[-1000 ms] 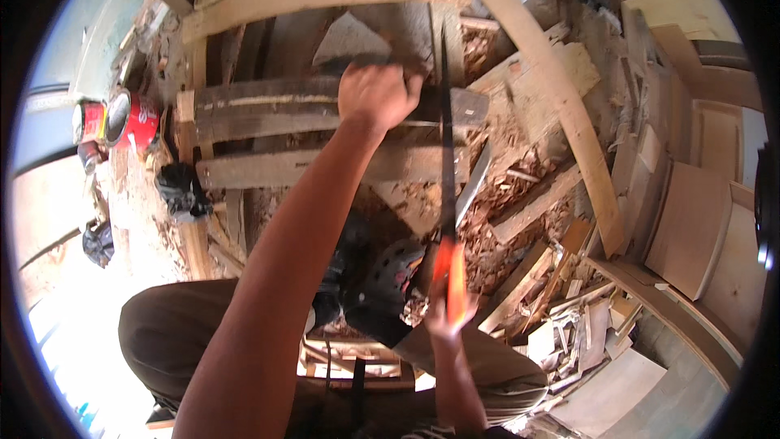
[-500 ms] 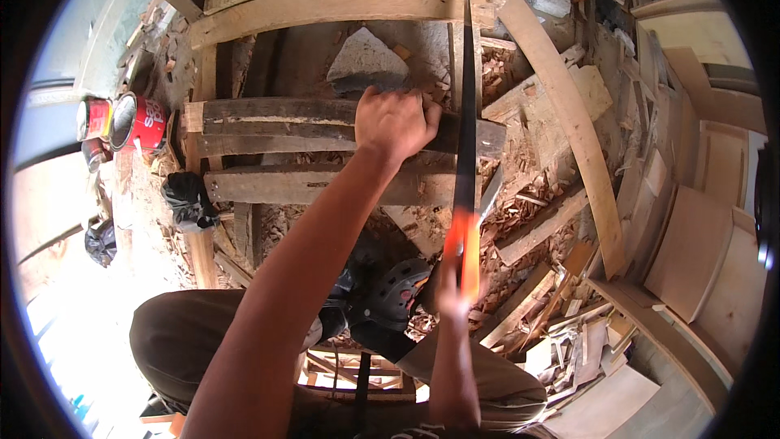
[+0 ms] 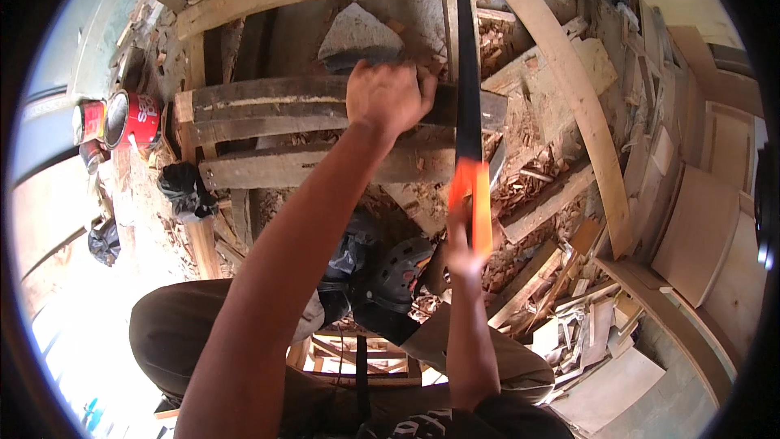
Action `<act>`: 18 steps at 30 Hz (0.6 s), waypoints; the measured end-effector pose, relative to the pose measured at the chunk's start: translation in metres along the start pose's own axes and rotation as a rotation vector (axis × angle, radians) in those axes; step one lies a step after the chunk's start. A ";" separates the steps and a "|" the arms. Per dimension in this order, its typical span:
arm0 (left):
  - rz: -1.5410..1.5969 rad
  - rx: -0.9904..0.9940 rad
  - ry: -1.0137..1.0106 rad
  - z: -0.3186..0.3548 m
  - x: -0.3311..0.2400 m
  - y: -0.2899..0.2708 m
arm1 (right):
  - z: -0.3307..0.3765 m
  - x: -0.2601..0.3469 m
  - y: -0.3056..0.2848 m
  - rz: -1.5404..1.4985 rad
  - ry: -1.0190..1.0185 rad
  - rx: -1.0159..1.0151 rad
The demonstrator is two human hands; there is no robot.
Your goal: The person uses a hand saw to cut a piece of wood that is part of a wooden frame. They hold the wood steady with one hand and saw with the other, eventually separating a small section.
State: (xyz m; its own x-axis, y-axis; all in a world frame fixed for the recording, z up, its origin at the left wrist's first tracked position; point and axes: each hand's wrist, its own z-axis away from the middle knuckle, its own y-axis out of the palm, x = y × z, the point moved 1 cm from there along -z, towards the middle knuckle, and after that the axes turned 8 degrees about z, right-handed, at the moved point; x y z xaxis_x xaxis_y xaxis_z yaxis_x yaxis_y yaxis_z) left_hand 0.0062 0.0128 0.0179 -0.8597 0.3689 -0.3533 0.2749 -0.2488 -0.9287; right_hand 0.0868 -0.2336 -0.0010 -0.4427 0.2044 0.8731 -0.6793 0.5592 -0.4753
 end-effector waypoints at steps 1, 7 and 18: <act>0.004 -0.019 0.029 0.000 -0.003 0.003 | -0.019 0.008 0.009 0.037 -0.007 -0.004; 0.034 0.000 -0.003 0.003 0.003 -0.002 | 0.130 -0.006 -0.056 0.115 0.062 0.124; -0.023 -0.104 0.050 0.014 0.002 0.005 | 0.117 -0.009 -0.048 0.370 -0.074 0.077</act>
State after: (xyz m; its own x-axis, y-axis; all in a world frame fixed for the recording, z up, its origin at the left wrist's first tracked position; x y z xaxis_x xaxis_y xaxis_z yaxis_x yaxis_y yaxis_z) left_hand 0.0002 -0.0003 0.0144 -0.8444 0.4181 -0.3349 0.3012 -0.1465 -0.9422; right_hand 0.0555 -0.3562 0.0014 -0.7052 0.3209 0.6322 -0.5066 0.3958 -0.7660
